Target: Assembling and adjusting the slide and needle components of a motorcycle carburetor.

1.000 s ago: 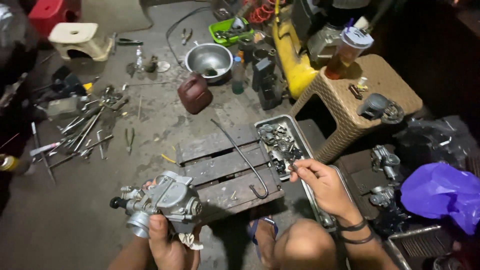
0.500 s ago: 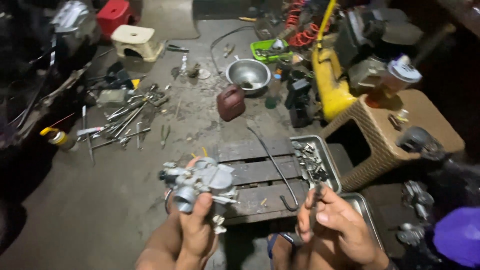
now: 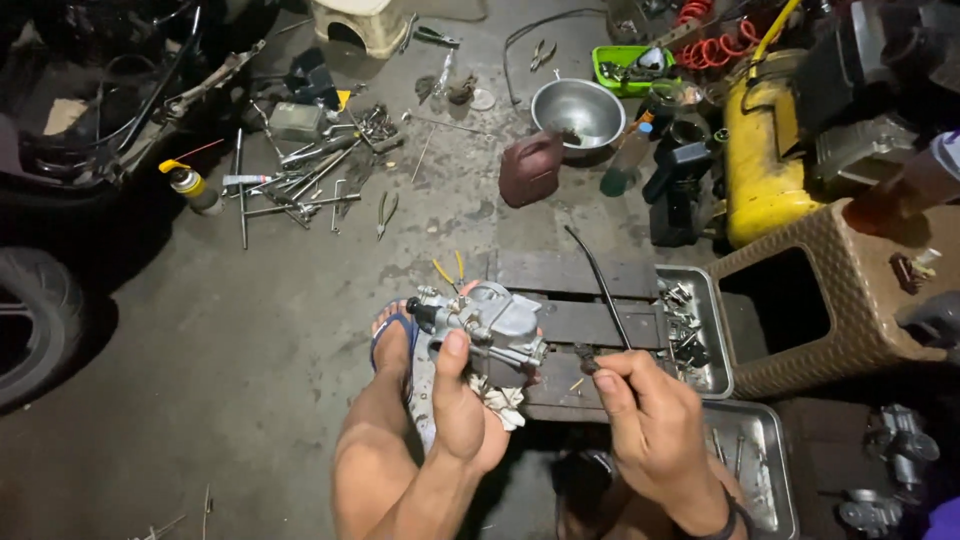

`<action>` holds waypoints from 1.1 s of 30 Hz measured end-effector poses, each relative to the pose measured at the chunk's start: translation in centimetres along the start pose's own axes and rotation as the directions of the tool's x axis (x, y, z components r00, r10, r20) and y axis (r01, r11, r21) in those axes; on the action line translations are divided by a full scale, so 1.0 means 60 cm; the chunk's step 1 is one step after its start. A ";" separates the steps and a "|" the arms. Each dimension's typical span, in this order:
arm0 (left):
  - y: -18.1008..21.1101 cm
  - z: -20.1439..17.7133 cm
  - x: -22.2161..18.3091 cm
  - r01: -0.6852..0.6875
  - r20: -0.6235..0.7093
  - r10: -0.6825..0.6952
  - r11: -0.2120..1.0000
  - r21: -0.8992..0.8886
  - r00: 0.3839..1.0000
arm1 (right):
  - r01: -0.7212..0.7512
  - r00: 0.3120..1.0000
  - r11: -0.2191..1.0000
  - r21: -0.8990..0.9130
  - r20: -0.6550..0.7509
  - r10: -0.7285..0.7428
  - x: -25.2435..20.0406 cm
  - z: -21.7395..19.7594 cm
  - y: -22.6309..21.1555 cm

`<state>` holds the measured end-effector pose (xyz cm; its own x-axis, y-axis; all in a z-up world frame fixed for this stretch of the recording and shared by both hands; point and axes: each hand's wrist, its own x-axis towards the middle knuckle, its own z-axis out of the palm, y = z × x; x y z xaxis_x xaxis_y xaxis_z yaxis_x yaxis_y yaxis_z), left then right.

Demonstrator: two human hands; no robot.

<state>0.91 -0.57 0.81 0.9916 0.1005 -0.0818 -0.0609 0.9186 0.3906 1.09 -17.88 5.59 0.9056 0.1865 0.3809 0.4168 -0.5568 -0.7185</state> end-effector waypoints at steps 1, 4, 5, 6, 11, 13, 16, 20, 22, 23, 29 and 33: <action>-0.004 -0.004 -0.001 0.016 -0.035 -0.017 1.000 -0.020 0.999 | 0.024 1.000 1.000 -0.008 -0.014 -0.024 -0.005 0.002 0.002; -0.013 -0.007 0.003 0.014 -0.050 -0.016 0.999 -0.042 0.999 | 0.057 0.998 0.998 -0.007 -0.031 -0.057 -0.008 0.003 0.001; -0.014 -0.007 0.004 -0.006 -0.038 0.005 0.999 -0.044 0.999 | 0.064 0.998 0.998 0.007 -0.027 -0.064 -0.007 0.003 -0.002; -0.014 -0.006 0.006 -0.004 -0.034 0.002 0.999 -0.041 0.999 | 0.064 0.997 0.998 0.007 -0.033 -0.063 -0.007 0.002 0.001; -0.021 -0.003 0.015 0.017 -0.105 -0.019 1.000 -0.018 0.994 | -0.291 0.952 0.887 0.359 0.197 0.233 -0.013 0.000 0.046; -0.022 -0.001 0.016 0.024 -0.124 -0.026 1.000 -0.020 0.992 | -0.370 0.925 0.805 0.463 0.261 0.275 -0.013 -0.003 0.058; -0.020 0.003 0.016 0.020 -0.140 -0.022 1.000 -0.014 0.990 | -0.415 0.909 0.680 0.604 0.308 0.281 -0.020 -0.002 0.077; -0.018 0.002 0.017 0.005 -0.139 -0.006 1.000 -0.008 0.990 | -0.369 0.929 0.656 0.658 0.265 0.257 -0.022 0.004 0.083; -0.017 0.003 0.016 0.005 -0.136 -0.006 1.000 -0.006 0.991 | -0.351 0.936 0.730 0.586 0.243 0.256 -0.019 0.003 0.078; -0.016 0.003 0.016 0.003 -0.135 -0.004 1.000 -0.005 0.991 | -0.332 0.942 0.795 0.507 0.222 0.252 -0.018 0.003 0.074; -0.018 -0.006 0.016 0.009 -0.156 -0.012 1.000 -0.016 0.988 | -0.338 0.941 0.727 0.598 0.226 0.251 -0.018 0.016 0.077; -0.016 -0.004 0.014 0.024 -0.151 -0.028 0.999 -0.029 0.988 | -0.349 0.937 0.648 0.677 0.260 0.233 -0.019 0.022 0.086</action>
<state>1.76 -1.27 0.18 0.9643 0.1309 -0.2300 -0.0401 0.9314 0.3619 2.29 -19.91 0.69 0.9661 0.2555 0.0380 0.0066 0.1226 -0.9924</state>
